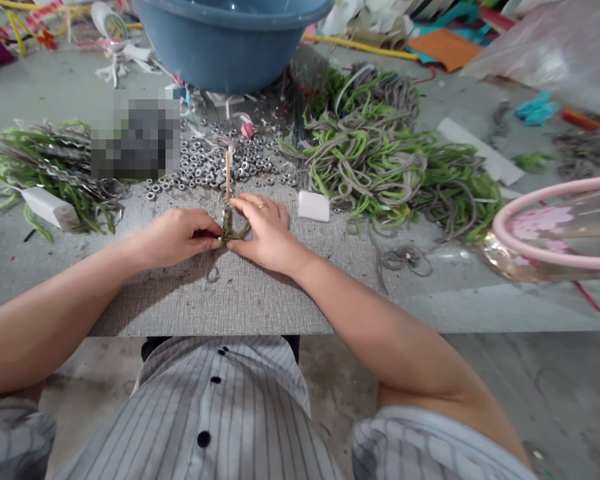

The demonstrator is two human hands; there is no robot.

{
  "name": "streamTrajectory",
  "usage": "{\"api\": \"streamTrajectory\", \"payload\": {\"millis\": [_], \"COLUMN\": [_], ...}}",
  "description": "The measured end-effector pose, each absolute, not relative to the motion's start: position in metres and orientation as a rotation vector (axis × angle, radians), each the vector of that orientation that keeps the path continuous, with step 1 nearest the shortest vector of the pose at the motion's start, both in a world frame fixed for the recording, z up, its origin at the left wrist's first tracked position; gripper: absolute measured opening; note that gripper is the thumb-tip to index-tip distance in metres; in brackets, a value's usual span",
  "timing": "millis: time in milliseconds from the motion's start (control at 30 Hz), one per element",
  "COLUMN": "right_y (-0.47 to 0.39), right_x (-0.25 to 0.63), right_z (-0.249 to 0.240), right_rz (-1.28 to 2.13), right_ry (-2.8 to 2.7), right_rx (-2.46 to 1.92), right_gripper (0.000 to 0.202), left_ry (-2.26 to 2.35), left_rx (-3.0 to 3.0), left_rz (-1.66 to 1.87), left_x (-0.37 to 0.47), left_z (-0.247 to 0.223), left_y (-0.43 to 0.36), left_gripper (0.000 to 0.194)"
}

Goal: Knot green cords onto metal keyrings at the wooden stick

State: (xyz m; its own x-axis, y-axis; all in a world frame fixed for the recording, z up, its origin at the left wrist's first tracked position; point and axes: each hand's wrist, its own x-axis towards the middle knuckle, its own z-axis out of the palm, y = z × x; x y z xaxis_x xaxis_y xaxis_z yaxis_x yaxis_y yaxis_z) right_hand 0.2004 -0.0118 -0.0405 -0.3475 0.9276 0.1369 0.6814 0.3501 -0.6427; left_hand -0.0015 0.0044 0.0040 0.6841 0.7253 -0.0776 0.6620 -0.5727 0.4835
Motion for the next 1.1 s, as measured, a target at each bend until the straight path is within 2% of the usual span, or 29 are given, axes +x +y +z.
{"api": "streamTrajectory", "payload": {"millis": [167, 500, 700, 1000, 1100], "right_y": [-0.01, -0.017, -0.018, -0.014, -0.015], "right_x": [0.205, 0.194, 0.192, 0.196, 0.196], "right_z": [-0.039, -0.04, -0.04, -0.039, -0.038], "right_rz": [0.73, 0.553, 0.543, 0.621, 0.572], "right_ry": [-2.212, -2.187, -2.193, -2.213, -2.141], "right_rx": [-1.368, -1.419, -1.442, -1.44, -1.394], "right_gripper": [0.074, 0.059, 0.055, 0.062, 0.054], "left_ry": [1.067, 1.035, 1.065, 1.06, 1.049], "left_rx": [2.42, 2.44, 2.411, 2.448, 2.436], "left_rz": [0.193, 0.238, 0.202, 0.21, 0.229], "left_x": [-0.002, -0.003, -0.002, -0.002, -0.002], "left_z": [0.004, 0.003, 0.004, 0.002, 0.004], "left_y": [0.004, 0.004, 0.004, 0.004, 0.003], "left_gripper": [0.014, 0.015, 0.016, 0.017, 0.016]}}
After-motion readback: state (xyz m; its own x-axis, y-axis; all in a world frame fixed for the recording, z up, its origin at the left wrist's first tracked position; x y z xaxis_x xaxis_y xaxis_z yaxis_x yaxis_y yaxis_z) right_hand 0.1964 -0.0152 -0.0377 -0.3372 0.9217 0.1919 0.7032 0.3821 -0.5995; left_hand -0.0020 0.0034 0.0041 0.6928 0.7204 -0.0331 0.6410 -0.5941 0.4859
